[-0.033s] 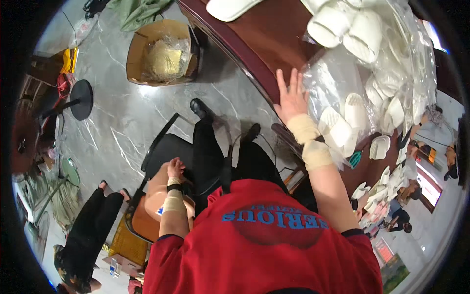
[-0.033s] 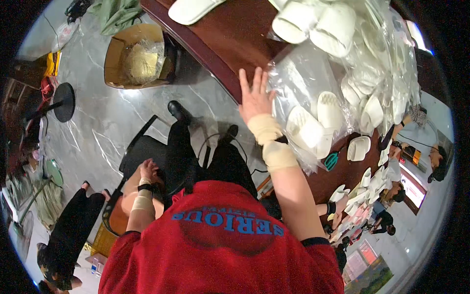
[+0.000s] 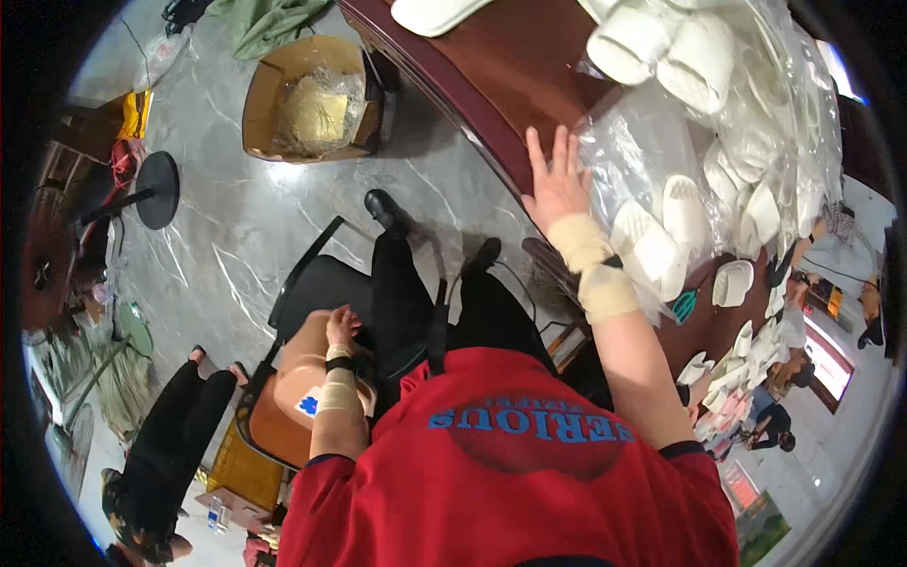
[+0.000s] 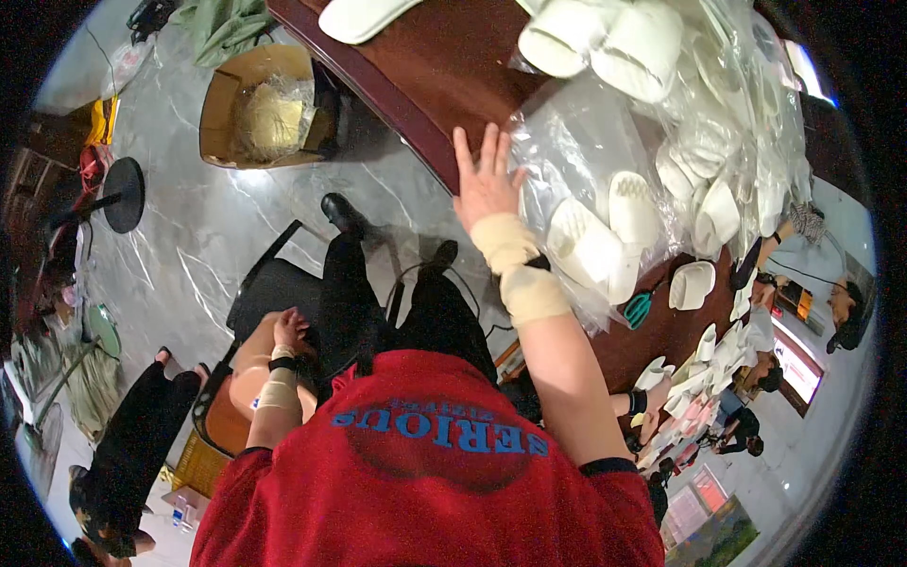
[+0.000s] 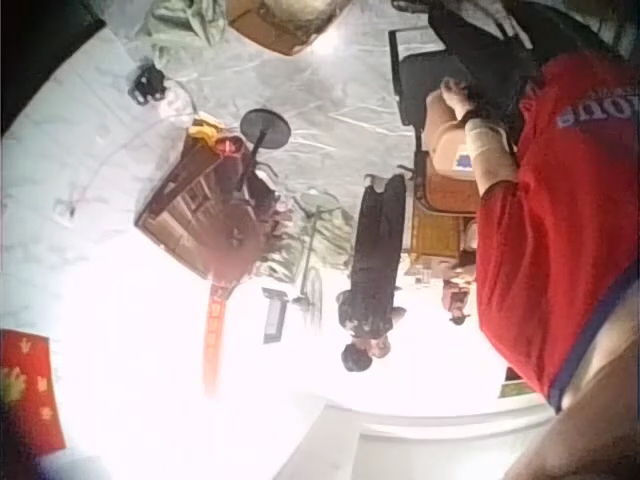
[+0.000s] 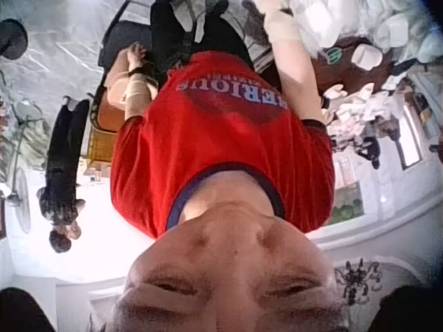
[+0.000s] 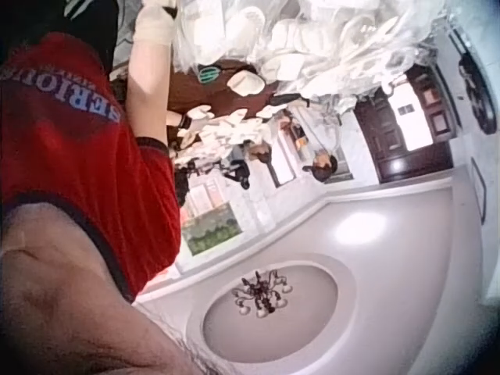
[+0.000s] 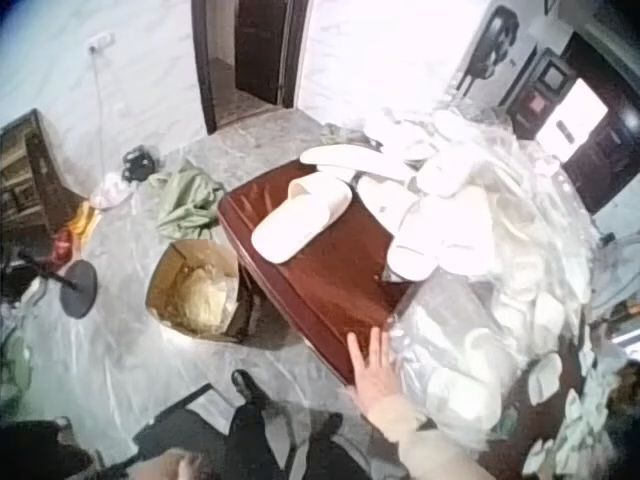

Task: Sorts and packages indoor slippers into plastic wrap bags at a manufacturing table.

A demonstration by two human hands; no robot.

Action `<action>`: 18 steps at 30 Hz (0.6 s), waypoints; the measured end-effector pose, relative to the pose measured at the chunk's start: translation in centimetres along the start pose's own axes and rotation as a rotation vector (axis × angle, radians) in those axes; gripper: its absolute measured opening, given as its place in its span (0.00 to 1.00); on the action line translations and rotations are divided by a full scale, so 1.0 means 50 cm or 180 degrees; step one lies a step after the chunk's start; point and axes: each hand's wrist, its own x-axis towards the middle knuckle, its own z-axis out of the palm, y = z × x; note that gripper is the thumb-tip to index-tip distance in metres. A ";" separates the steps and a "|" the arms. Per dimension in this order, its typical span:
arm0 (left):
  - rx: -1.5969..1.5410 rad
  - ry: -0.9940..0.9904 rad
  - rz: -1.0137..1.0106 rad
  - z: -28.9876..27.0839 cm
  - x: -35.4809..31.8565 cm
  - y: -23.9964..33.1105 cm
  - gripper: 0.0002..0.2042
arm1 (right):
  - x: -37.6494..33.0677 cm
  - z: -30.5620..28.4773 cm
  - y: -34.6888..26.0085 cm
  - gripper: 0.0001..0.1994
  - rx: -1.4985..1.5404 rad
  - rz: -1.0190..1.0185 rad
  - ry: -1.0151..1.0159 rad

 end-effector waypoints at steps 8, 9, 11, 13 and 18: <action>-0.0156 0.0074 0.0046 0.059 -0.118 -0.055 0.14 | -0.013 0.003 0.016 0.50 -0.0256 -0.0047 -0.0040; -0.0233 0.0119 0.0085 0.054 -0.114 -0.054 0.14 | -0.014 0.001 0.014 0.50 -0.0300 0.0001 -0.0095; -0.0077 0.0027 0.0133 0.035 -0.115 -0.069 0.15 | -0.022 0.001 0.006 0.51 -0.0277 -0.0026 -0.0092; -0.0184 0.0031 0.0289 0.016 -0.107 -0.079 0.14 | -0.026 0.007 0.005 0.51 -0.0302 -0.0206 0.0029; -0.0374 0.0276 0.0509 0.004 -0.049 -0.024 0.12 | -0.034 0.019 0.014 0.53 -0.0178 -0.0302 0.0138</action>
